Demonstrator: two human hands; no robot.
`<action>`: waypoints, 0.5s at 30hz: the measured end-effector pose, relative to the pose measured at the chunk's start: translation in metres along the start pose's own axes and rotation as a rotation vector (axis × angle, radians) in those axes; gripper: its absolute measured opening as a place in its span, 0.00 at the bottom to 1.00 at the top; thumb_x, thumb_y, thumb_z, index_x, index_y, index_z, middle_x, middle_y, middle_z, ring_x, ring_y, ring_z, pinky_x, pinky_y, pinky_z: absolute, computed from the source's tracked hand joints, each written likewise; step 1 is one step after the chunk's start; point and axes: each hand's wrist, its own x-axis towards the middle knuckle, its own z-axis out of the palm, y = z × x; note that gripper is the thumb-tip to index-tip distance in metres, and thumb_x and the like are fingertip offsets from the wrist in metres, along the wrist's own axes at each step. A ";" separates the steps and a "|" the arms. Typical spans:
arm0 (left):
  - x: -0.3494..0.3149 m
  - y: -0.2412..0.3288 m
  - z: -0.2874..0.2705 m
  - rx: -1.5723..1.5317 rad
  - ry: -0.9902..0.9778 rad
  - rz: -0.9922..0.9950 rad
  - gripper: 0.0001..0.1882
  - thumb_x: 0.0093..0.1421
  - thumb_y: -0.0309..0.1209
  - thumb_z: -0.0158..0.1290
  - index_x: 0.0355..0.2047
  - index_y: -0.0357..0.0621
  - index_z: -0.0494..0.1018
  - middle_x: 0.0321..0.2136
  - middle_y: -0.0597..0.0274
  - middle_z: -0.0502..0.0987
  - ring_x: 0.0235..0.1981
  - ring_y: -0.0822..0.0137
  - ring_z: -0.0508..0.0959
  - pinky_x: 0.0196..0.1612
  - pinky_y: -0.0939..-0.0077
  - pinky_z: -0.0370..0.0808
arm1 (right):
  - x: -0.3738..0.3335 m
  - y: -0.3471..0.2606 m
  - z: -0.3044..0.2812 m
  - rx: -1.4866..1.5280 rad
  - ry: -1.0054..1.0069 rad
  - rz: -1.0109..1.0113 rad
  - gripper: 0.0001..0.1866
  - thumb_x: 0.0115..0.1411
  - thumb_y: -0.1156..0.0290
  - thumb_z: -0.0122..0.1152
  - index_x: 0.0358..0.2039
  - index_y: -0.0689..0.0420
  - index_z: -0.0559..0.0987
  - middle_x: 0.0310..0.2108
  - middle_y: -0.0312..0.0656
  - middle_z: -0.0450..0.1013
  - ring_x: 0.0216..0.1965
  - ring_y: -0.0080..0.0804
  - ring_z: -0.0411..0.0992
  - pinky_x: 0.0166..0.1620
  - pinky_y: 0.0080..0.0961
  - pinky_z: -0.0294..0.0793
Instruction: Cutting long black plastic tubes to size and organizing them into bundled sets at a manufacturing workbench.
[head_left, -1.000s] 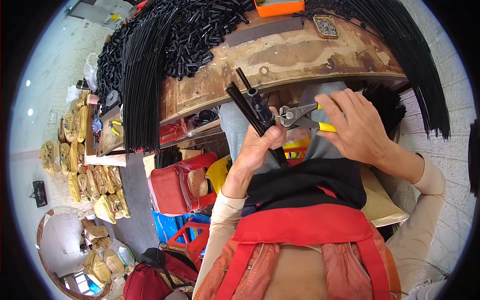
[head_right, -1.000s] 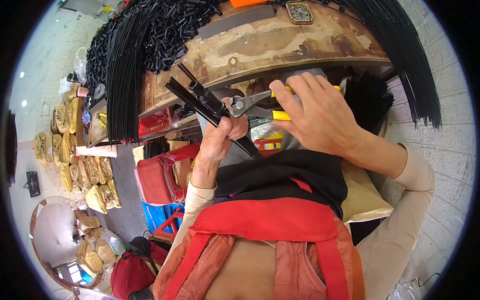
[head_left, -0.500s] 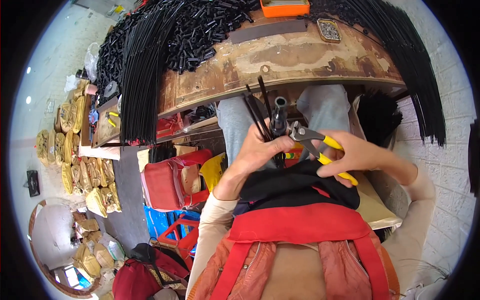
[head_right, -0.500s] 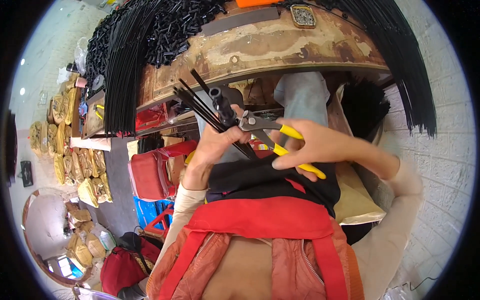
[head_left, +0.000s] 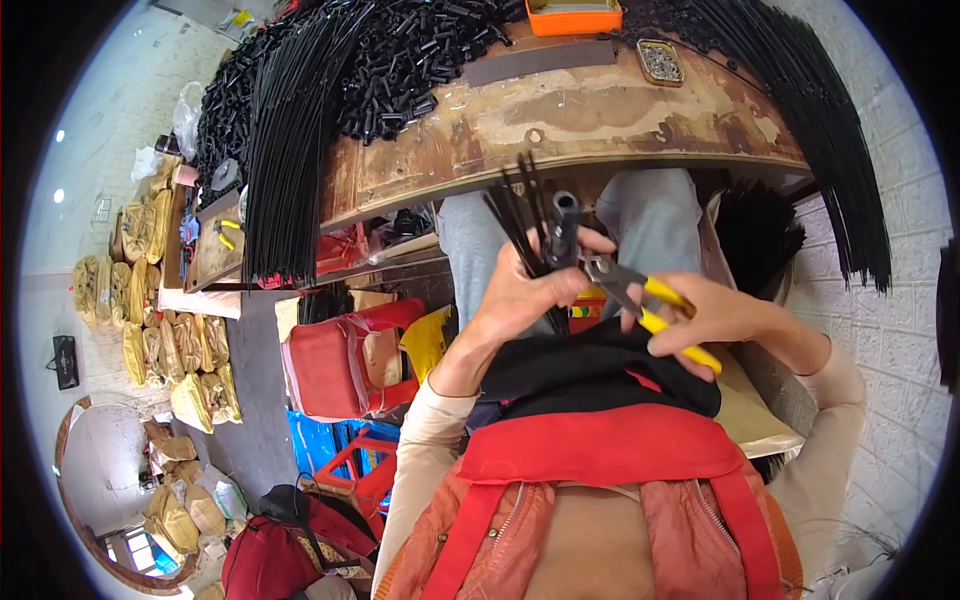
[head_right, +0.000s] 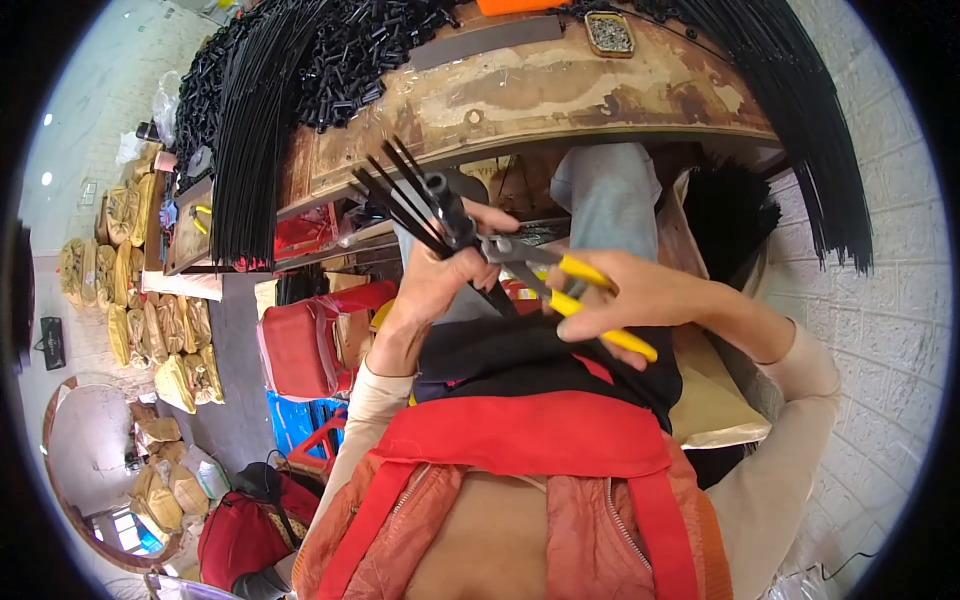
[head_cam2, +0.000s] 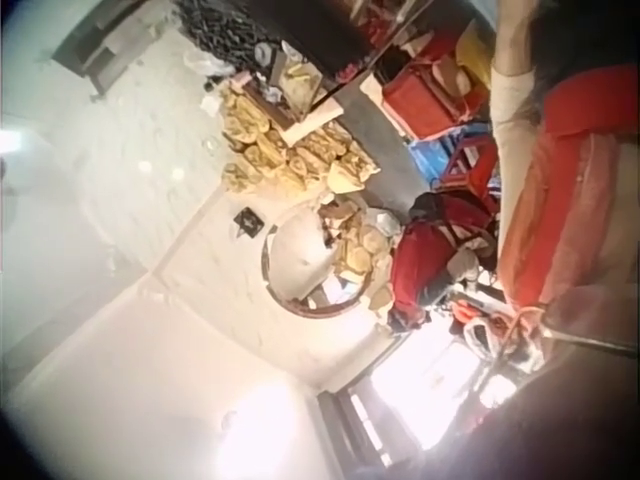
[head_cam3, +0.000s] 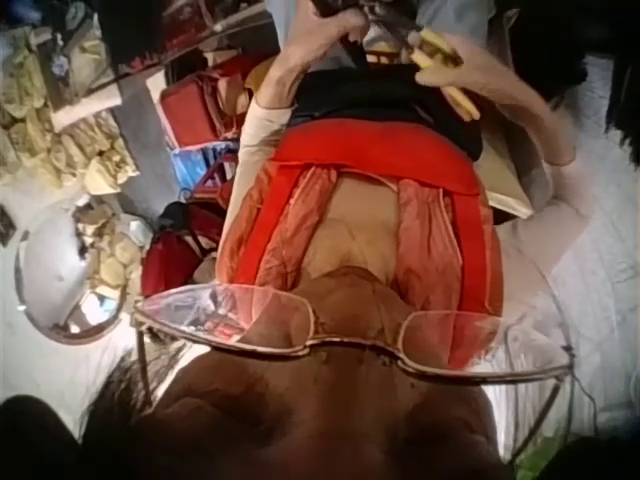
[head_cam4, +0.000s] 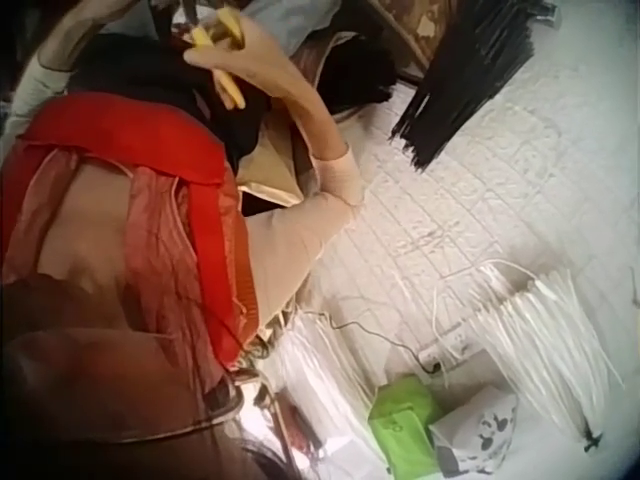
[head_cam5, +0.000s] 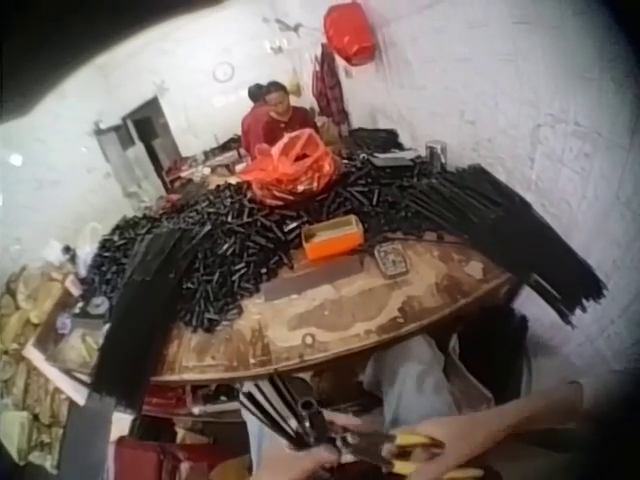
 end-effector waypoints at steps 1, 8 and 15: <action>0.003 0.001 -0.002 0.001 -0.001 -0.001 0.16 0.58 0.29 0.58 0.45 0.32 0.73 0.22 0.63 0.73 0.18 0.74 0.70 0.24 0.82 0.67 | 0.001 0.000 -0.003 0.002 0.000 -0.001 0.22 0.55 0.74 0.60 0.50 0.63 0.66 0.22 0.45 0.73 0.16 0.31 0.73 0.21 0.27 0.71; -0.002 0.000 -0.008 -0.166 0.029 0.110 0.20 0.60 0.40 0.60 0.43 0.35 0.71 0.22 0.72 0.72 0.24 0.81 0.70 0.28 0.85 0.66 | 0.016 -0.022 0.008 -0.311 0.308 -0.016 0.14 0.64 0.64 0.56 0.39 0.64 0.74 0.23 0.37 0.72 0.22 0.22 0.69 0.26 0.23 0.66; 0.001 -0.004 -0.012 -0.073 -0.019 0.136 0.23 0.63 0.45 0.55 0.40 0.37 0.63 0.19 0.68 0.63 0.18 0.78 0.59 0.22 0.81 0.57 | 0.051 0.022 0.004 -0.311 0.348 -0.389 0.15 0.68 0.63 0.51 0.41 0.65 0.76 0.24 0.36 0.73 0.23 0.19 0.69 0.28 0.17 0.67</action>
